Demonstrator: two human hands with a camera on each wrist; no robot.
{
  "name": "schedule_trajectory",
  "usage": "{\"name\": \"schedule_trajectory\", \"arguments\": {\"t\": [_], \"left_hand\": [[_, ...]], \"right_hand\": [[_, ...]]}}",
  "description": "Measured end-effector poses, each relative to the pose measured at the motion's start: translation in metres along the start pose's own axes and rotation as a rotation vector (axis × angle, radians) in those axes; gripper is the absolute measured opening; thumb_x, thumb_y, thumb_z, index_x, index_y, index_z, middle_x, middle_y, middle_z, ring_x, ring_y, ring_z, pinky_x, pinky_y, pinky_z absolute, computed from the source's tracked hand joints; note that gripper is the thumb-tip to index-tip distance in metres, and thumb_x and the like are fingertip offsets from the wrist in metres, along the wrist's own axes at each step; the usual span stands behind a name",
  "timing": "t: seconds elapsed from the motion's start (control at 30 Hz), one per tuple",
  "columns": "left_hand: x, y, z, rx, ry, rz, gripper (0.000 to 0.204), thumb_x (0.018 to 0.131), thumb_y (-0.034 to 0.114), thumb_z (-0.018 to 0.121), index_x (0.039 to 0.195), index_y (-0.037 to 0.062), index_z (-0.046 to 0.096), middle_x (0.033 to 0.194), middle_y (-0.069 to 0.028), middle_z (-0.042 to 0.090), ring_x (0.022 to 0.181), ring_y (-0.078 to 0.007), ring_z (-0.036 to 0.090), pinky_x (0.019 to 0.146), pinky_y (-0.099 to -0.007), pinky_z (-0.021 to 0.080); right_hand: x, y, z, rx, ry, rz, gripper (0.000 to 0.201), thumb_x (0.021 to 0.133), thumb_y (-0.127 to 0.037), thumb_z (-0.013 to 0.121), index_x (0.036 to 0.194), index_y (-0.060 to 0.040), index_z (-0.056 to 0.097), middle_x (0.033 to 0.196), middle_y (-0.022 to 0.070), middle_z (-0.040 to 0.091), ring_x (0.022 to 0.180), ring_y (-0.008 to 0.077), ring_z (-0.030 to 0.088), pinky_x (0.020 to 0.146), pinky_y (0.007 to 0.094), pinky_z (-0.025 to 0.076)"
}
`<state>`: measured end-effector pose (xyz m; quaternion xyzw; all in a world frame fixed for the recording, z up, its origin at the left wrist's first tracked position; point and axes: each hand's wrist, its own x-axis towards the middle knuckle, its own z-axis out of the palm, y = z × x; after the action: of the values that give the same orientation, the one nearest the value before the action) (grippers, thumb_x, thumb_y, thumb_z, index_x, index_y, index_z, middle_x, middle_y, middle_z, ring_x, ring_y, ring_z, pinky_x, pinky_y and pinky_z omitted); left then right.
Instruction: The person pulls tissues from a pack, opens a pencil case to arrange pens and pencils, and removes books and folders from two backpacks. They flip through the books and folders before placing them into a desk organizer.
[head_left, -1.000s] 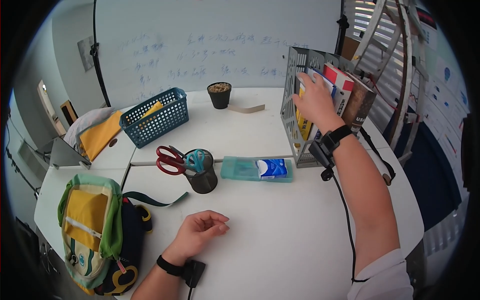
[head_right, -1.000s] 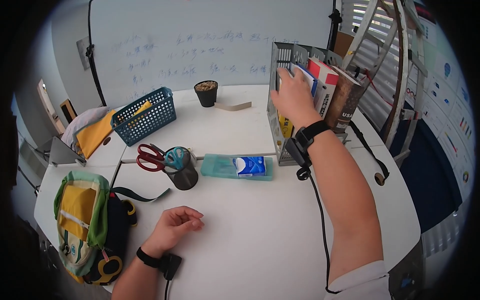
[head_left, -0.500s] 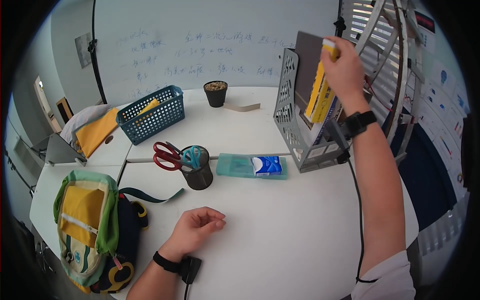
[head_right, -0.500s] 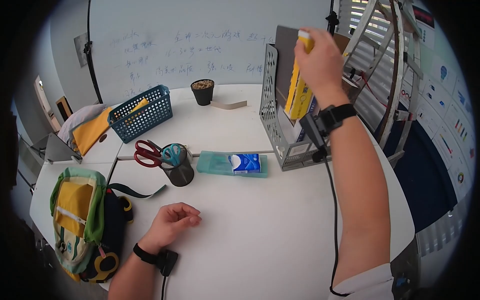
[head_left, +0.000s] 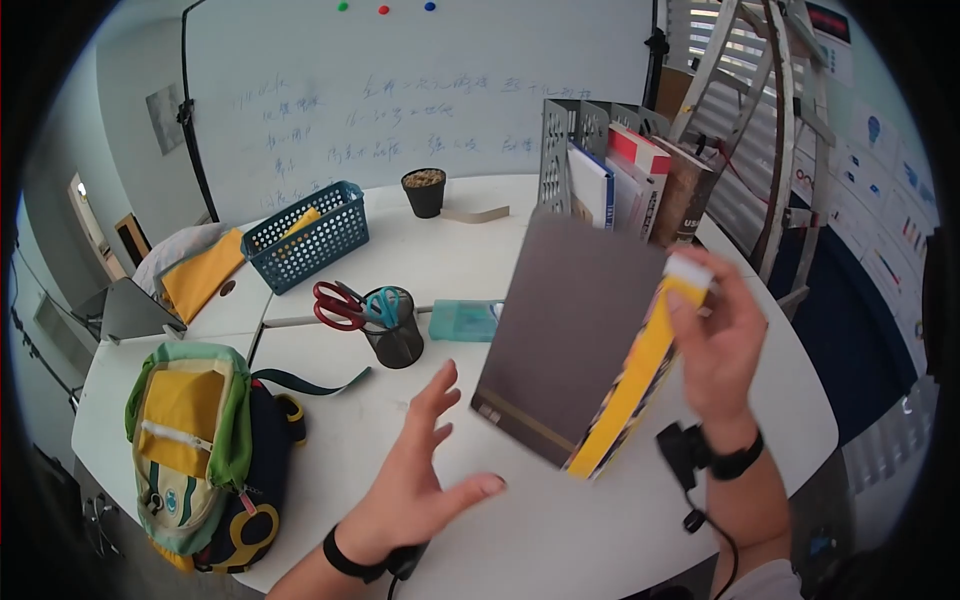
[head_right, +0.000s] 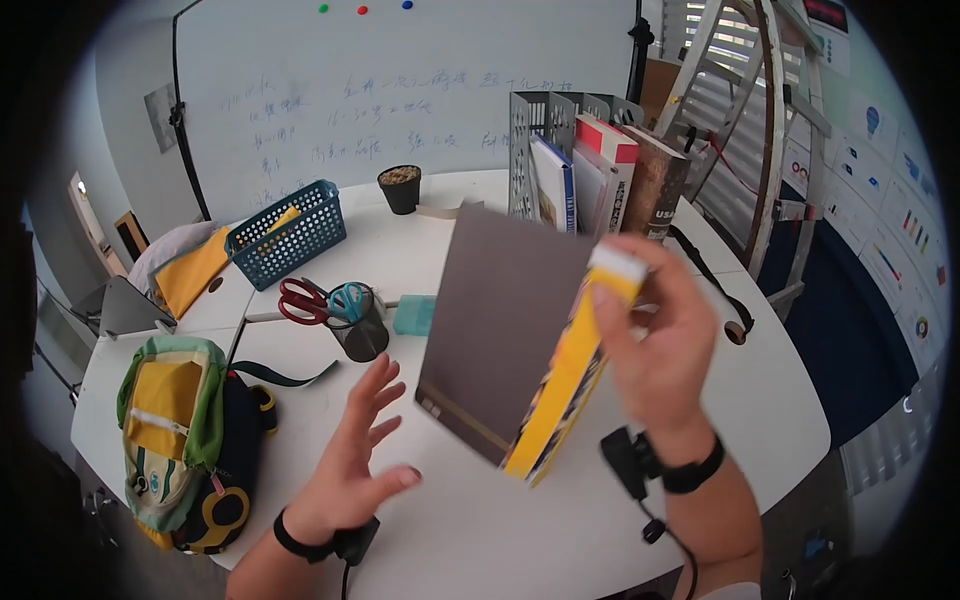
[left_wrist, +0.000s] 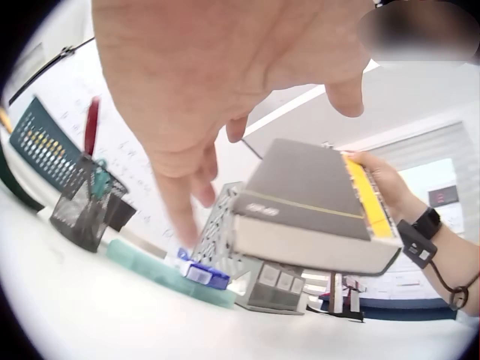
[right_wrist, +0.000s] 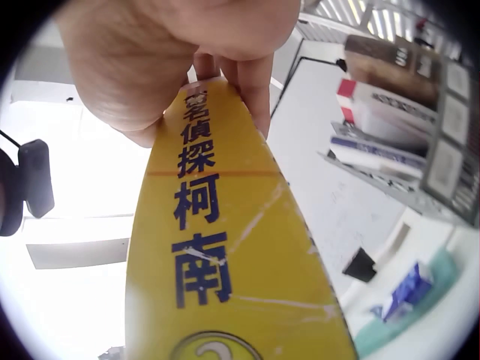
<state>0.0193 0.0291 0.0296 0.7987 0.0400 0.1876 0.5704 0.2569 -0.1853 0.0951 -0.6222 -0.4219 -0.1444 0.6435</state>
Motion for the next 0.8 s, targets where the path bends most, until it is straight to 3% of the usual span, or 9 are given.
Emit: {"name": "schedule_trajectory", "arguments": {"t": [0.03,0.13,0.23,0.33,0.37,0.47,0.5,0.63,0.8], "left_hand": [[-0.005,0.004,0.006,0.190,-0.046,0.103,0.128,0.082,0.044,0.096,0.171,-0.0006,0.015,0.169,-0.0294,0.029,0.158,-0.0454,0.033,0.125,-0.0558,0.036],[-0.021,0.033,0.041,0.456,-0.081,0.158,0.141,0.076,0.049,0.099,0.168,-0.0082,0.009,0.168,-0.0411,0.023,0.157,-0.0525,0.031,0.126,-0.0550,0.034],[-0.028,0.031,0.060,0.383,0.029,0.171,0.144,0.070,0.051,0.102,0.171,0.0009,0.013,0.171,-0.0321,0.026,0.161,-0.0558,0.017,0.129,-0.0564,0.027],[-0.037,0.043,0.057,0.615,-0.067,0.151,0.129,0.076,0.041,0.099,0.169,-0.0005,0.020,0.163,-0.0326,0.041,0.159,-0.0526,0.027,0.128,-0.0552,0.030],[-0.040,0.032,0.061,0.146,-0.005,0.068,0.110,0.081,0.028,0.094,0.165,-0.0003,0.028,0.154,-0.0270,0.054,0.147,-0.0422,0.051,0.121,-0.0527,0.044],[-0.042,0.021,0.042,-0.089,0.098,-0.052,0.104,0.086,0.011,0.088,0.162,-0.0069,0.021,0.139,-0.0263,0.064,0.128,-0.0330,0.070,0.106,-0.0455,0.058],[-0.038,0.023,0.037,-0.074,0.192,-0.012,0.088,0.088,0.004,0.082,0.156,-0.0059,0.028,0.127,-0.0180,0.072,0.115,-0.0247,0.075,0.104,-0.0395,0.060],[-0.030,0.019,-0.002,-0.503,0.147,-0.177,0.083,0.090,-0.006,0.064,0.162,0.0013,0.025,0.130,-0.0167,0.070,0.112,-0.0208,0.072,0.094,-0.0344,0.059],[-0.029,-0.012,-0.016,-0.684,0.046,-0.287,0.090,0.086,-0.003,0.062,0.166,0.0027,0.023,0.144,-0.0137,0.064,0.126,-0.0210,0.066,0.100,-0.0339,0.057]], "right_hand": [[-0.014,0.000,0.007,0.014,-0.018,0.024,0.036,0.099,-0.003,0.072,0.134,0.0011,0.065,0.126,0.0100,0.068,0.107,0.0157,0.073,0.081,0.0278,0.064],[-0.045,-0.024,0.030,0.077,-0.034,0.121,0.036,0.095,0.000,0.075,0.130,0.0007,0.067,0.138,0.0147,0.065,0.109,0.0189,0.073,0.084,0.0304,0.065],[-0.067,-0.044,0.041,-0.005,-0.216,-0.014,0.039,0.091,-0.005,0.080,0.128,-0.0017,0.068,0.147,0.0211,0.063,0.112,0.0208,0.073,0.083,0.0297,0.063],[-0.076,-0.084,0.046,-0.071,-0.393,-0.048,0.051,0.087,-0.014,0.085,0.133,-0.0007,0.068,0.154,0.0294,0.057,0.130,0.0322,0.070,0.096,0.0346,0.060],[-0.081,-0.089,0.050,0.016,-0.414,-0.035,0.055,0.088,-0.015,0.086,0.137,0.0001,0.066,0.154,0.0299,0.057,0.133,0.0343,0.068,0.100,0.0376,0.059],[-0.085,-0.094,0.053,0.140,-0.441,-0.026,0.058,0.092,-0.022,0.085,0.142,-0.0032,0.063,0.156,0.0240,0.057,0.132,0.0390,0.068,0.094,0.0370,0.062],[-0.086,-0.083,0.052,0.163,-0.400,-0.005,0.061,0.092,-0.021,0.084,0.145,-0.0017,0.061,0.156,0.0243,0.057,0.134,0.0387,0.066,0.096,0.0378,0.061],[-0.071,-0.026,0.027,-0.196,-0.199,-0.086,0.062,0.094,-0.017,0.079,0.150,-0.0009,0.056,0.148,0.0182,0.062,0.128,0.0304,0.063,0.100,0.0381,0.056],[-0.083,0.018,0.016,0.382,-0.586,0.769,0.077,0.111,-0.025,0.063,0.173,-0.0149,0.020,0.145,0.0129,0.061,0.124,0.0240,0.064,0.096,0.0391,0.060]]}}
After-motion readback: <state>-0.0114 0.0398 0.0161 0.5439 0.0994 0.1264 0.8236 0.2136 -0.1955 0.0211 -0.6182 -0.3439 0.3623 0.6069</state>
